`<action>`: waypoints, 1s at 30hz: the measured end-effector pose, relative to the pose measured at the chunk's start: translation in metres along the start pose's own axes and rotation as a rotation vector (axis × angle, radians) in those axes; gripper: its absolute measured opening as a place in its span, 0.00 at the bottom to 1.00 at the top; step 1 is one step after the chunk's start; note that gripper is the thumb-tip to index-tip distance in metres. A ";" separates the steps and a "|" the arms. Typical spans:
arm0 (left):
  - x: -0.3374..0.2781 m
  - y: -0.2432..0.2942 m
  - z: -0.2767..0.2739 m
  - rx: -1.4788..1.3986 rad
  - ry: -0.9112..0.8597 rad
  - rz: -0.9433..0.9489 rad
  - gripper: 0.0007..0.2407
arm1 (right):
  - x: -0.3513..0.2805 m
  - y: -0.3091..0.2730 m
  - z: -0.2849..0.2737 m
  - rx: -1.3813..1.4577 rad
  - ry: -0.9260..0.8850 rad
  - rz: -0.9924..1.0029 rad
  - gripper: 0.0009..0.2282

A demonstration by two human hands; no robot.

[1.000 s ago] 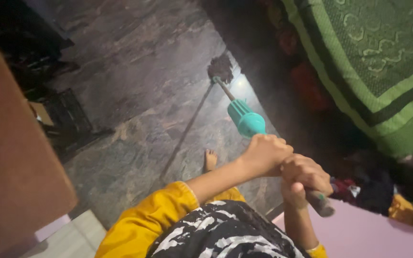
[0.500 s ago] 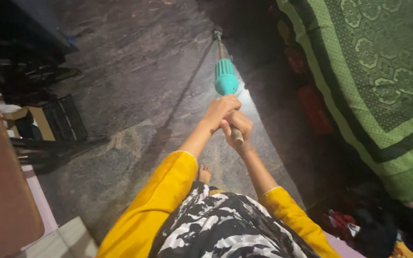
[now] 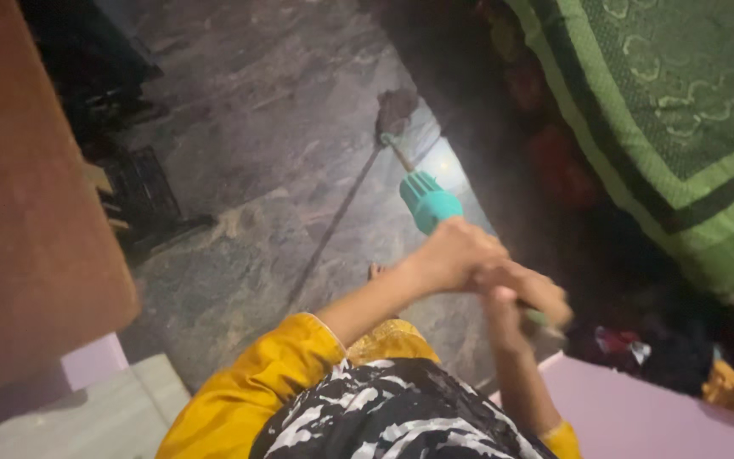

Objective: The person mops a tiled floor using a teal spray mop, moving it back and forth across the surface. The person navigates around furniture and a bed while continuing to mop the area.

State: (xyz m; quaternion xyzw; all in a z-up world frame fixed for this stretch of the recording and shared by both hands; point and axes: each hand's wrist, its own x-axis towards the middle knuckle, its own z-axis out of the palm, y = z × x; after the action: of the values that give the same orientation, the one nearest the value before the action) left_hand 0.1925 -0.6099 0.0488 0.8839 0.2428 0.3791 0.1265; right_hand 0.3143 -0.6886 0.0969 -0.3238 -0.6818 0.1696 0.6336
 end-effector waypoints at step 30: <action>-0.007 -0.128 0.055 0.028 0.199 -0.168 0.07 | -0.039 0.194 0.039 0.536 0.114 0.311 0.12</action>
State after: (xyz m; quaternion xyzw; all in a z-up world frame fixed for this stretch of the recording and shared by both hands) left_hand 0.1858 -0.5064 -0.0448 0.8200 0.3327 0.4497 0.1210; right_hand 0.3202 -0.5652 -0.0623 -0.2544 -0.5185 0.4197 0.7002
